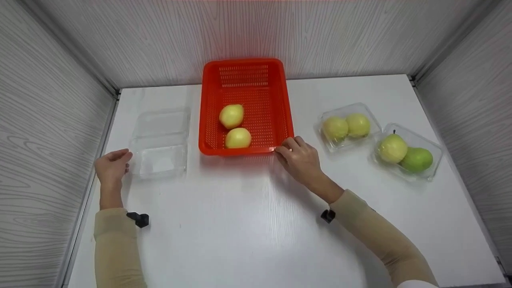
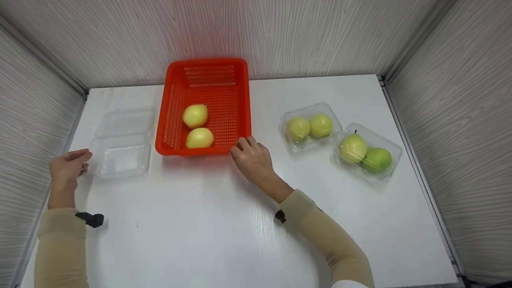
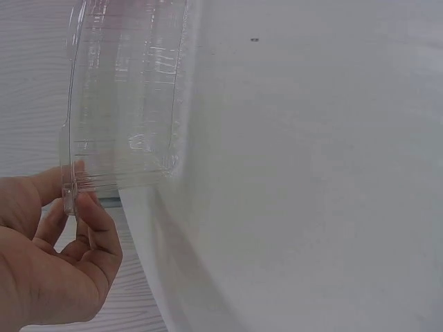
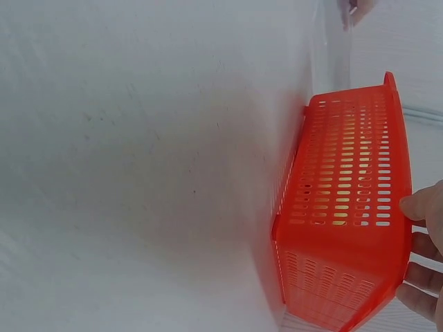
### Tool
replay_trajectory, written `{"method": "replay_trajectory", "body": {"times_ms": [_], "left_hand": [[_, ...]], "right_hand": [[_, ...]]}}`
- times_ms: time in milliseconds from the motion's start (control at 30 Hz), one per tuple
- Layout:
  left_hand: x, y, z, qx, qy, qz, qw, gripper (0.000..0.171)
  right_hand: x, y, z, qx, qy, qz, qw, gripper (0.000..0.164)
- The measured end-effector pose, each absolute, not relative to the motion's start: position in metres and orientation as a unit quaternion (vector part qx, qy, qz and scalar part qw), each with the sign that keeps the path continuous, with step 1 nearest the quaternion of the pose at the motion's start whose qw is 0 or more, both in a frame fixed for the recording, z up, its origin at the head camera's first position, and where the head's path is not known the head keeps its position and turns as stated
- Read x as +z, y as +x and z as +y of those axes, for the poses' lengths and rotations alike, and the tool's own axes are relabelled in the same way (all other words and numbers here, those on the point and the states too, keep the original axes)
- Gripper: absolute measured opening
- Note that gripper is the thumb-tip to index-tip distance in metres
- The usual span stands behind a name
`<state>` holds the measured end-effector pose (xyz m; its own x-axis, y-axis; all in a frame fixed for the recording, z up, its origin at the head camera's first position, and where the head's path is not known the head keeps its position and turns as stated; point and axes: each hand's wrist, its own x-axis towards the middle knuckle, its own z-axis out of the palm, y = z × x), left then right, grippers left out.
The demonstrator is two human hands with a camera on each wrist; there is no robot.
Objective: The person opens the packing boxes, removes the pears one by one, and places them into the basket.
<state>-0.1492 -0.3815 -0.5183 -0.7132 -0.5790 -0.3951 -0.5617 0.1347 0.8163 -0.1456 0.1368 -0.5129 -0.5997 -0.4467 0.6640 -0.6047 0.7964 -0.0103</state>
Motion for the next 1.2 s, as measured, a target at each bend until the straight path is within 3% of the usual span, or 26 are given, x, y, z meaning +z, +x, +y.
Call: {"method": "replay_trajectory", "body": {"times_ms": [300,433,567,767,1200], "left_hand": [[-0.517,-0.165,-0.383,-0.543,0.37,-0.753,0.021,0.008],[-0.512,-0.164,-0.382,-0.497,0.356,-0.79,0.041,0.027],[-0.507,-0.156,-0.375,-0.424,0.311,-0.846,0.092,0.045],[-0.503,-0.132,-0.352,-0.373,0.177,-0.89,0.195,0.039],[-0.506,-0.083,-0.309,-0.276,0.082,-0.937,0.198,0.05]], "right_hand": [[-0.513,-0.146,0.136,0.115,0.301,-0.885,0.335,0.004],[-0.512,-0.146,0.136,0.114,0.304,-0.886,0.331,0.006],[-0.513,-0.146,0.137,0.114,0.302,-0.885,0.336,0.004],[-0.514,-0.146,0.138,0.109,0.297,-0.885,0.342,0.004],[-0.513,-0.145,0.139,0.11,0.3,-0.891,0.323,0.007]]}}
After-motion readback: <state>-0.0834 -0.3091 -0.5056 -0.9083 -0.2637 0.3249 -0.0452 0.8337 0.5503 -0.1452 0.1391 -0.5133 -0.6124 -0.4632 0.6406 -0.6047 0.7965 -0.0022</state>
